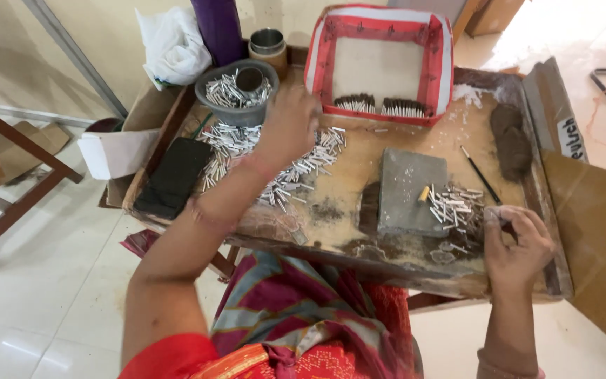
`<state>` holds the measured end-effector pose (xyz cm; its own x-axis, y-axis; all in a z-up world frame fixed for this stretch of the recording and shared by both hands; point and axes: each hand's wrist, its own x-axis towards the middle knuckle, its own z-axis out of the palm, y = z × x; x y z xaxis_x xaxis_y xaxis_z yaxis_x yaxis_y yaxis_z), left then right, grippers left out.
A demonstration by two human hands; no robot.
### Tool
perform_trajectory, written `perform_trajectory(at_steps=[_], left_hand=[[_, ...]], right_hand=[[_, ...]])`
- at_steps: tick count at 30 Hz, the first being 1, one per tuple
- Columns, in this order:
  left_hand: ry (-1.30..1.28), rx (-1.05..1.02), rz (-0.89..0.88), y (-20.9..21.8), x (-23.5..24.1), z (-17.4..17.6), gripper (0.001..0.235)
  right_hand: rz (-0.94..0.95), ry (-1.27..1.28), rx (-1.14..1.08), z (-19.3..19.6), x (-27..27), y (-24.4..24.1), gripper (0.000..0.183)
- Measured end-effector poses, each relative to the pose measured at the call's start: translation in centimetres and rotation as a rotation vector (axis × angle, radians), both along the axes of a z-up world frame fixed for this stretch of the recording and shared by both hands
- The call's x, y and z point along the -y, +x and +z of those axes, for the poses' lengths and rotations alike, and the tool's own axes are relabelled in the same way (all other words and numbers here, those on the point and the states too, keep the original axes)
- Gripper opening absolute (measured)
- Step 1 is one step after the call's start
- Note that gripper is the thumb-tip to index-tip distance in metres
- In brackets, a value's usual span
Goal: The person sits at a workbench and hand-rolls white paste onto small sticks one at a time, shaping each piece between the fingers and placing the finished stick into a growing pile on the bench. A bowl of finished sticks and a box of bare sticks sit on the bench beside a flat stone slab.
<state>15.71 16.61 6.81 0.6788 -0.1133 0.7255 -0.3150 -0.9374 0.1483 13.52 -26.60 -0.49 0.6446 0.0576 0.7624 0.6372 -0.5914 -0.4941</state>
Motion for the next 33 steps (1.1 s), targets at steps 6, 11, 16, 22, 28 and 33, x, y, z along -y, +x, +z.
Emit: perform_trajectory(at_steps=[6,11,16,22,28,33], left_hand=[[-0.314,-0.252,-0.341,-9.3,6.8,-4.3,0.027],[-0.458,-0.225,-0.370,-4.4,8.5,-8.1,0.030],[-0.541,-0.288,-0.347,-1.6,10.2,-8.3,0.033],[-0.425,-0.319,-0.342,-4.4,12.1,-6.4,0.032],[-0.557,-0.279,-0.351,-6.4,13.0,-6.4,0.019],[-1.105,-0.191,-0.378,-5.3,15.5,-8.4,0.033]], right_hand=[[0.018,-0.089,0.085,0.8,-1.5,-0.8,0.004],[0.101,0.034,0.059,-0.9,-1.4,-2.0,0.003],[0.134,0.068,0.077,-2.1,-2.0,-3.2,0.003],[0.162,-0.007,0.054,-2.4,-5.4,-5.7,0.004],[0.266,-0.355,0.116,2.1,-11.3,-8.6,0.023],[0.236,-0.470,0.086,3.0,-13.6,-6.9,0.025]])
